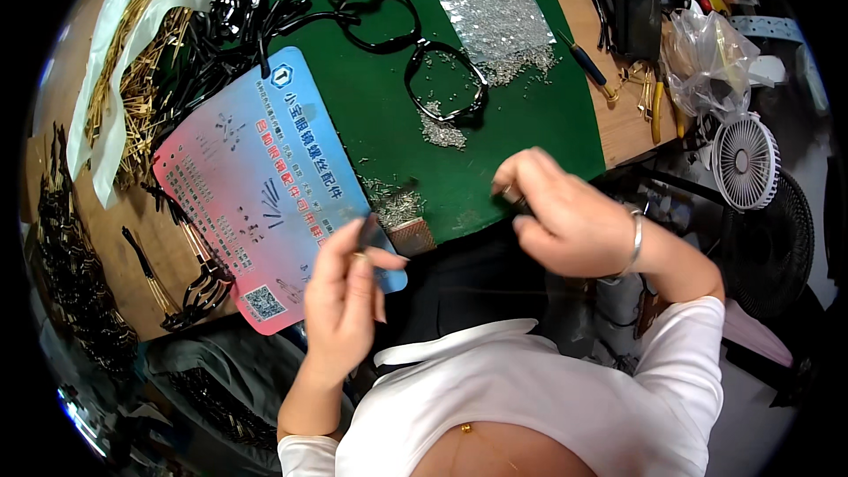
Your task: The person assembles eyeglasses by attaching temple arms to frames using a screwdriver. They repeatedly pick up frames and temples, align them, and tighten screws on a green work mat in a workshop setting.
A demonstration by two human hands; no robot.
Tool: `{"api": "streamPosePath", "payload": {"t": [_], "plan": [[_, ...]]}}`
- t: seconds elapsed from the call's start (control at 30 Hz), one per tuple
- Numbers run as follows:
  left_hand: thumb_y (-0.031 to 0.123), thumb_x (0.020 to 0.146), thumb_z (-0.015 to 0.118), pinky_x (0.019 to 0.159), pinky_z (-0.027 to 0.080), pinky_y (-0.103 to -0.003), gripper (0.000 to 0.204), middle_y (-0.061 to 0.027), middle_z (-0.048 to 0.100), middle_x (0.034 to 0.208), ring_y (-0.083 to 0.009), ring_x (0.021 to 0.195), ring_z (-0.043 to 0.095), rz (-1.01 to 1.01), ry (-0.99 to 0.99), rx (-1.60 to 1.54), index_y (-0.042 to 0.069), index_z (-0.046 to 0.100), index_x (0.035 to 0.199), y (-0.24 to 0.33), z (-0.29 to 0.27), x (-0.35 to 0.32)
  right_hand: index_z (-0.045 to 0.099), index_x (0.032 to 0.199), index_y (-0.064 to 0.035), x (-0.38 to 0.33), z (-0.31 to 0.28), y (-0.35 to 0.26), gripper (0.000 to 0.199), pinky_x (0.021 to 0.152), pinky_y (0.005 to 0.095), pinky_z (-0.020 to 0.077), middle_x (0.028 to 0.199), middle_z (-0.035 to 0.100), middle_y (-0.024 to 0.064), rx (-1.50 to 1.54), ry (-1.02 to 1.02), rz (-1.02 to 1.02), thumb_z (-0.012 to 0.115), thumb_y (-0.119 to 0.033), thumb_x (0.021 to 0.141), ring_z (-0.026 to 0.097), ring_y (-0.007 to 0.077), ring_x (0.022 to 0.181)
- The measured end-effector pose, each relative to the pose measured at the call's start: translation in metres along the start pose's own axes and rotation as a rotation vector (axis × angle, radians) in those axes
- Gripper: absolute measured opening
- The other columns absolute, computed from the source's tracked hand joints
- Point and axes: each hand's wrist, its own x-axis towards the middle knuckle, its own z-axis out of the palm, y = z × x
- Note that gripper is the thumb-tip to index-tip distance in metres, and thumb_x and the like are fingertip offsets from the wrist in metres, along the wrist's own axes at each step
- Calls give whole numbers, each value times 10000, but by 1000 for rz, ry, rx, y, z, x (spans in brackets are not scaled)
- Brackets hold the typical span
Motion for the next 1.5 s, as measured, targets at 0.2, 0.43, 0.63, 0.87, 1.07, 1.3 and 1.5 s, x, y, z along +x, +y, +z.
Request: {"api": "streamPosePath", "payload": {"t": [0.2, 0.43, 0.63, 0.87, 1.07, 1.3, 1.5], "plan": [[79, 944, 394, 412, 331, -146, 322, -98, 620, 885, -29, 448, 405, 112, -2, 154, -14, 401, 1252, -1, 15, 26, 330, 1286, 6, 17, 1, 5, 561, 614, 405, 502, 958, 439, 207, -554, 139, 17, 501, -7, 752, 582, 340, 668], [38, 942, 347, 464, 378, -160, 306, -112, 581, 1082, -32, 501, 450, 1, -248, -86, -12, 389, 1241, 27, 31, 44, 315, 1300, -18, 30, -16, -2, 585, 616, 400, 505, 947, 471, 236, -421, 117, 21, 507, -12, 747, 597, 363, 693], [96, 938, 405, 441, 353, -150, 328, -134, 605, 1004, -38, 478, 428, 67, 8, -81, -15, 396, 1246, 26, 33, 51, 296, 1318, -35, 46, -24, -3, 608, 639, 409, 504, 973, 477, 270, -385, 3, -37, 509, -13, 749, 596, 391, 704], [27, 939, 367, 459, 394, -159, 292, -103, 634, 928, -32, 508, 476, 80, 96, 156, -27, 411, 1223, 1, 6, 23, 276, 1344, -39, 24, -19, 9, 652, 597, 399, 498, 950, 452, 236, -388, -23, 19, 497, 8, 732, 580, 369, 641], [-20, 919, 370, 458, 412, -174, 295, -109, 645, 900, -39, 497, 487, 142, 92, 221, -44, 429, 1207, -6, 4, 26, 289, 1348, -55, 28, -15, 5, 659, 611, 395, 492, 966, 439, 215, -492, 3, 61, 507, 7, 729, 581, 344, 675], [-29, 914, 373, 448, 406, -176, 297, -111, 649, 886, -40, 485, 484, 174, 74, 199, -45, 434, 1204, -9, 1, 27, 320, 1335, -68, 28, -12, 2, 615, 597, 407, 482, 914, 441, 179, -529, 28, 57, 488, 24, 751, 557, 348, 685], [-31, 912, 378, 442, 404, -176, 290, -109, 649, 879, -44, 477, 482, 166, 58, 183, -51, 437, 1196, -9, -1, 28, 296, 1345, -62, 29, -11, 4, 673, 593, 391, 491, 958, 441, 202, -556, 10, 46, 514, 15, 714, 576, 329, 661]]}}
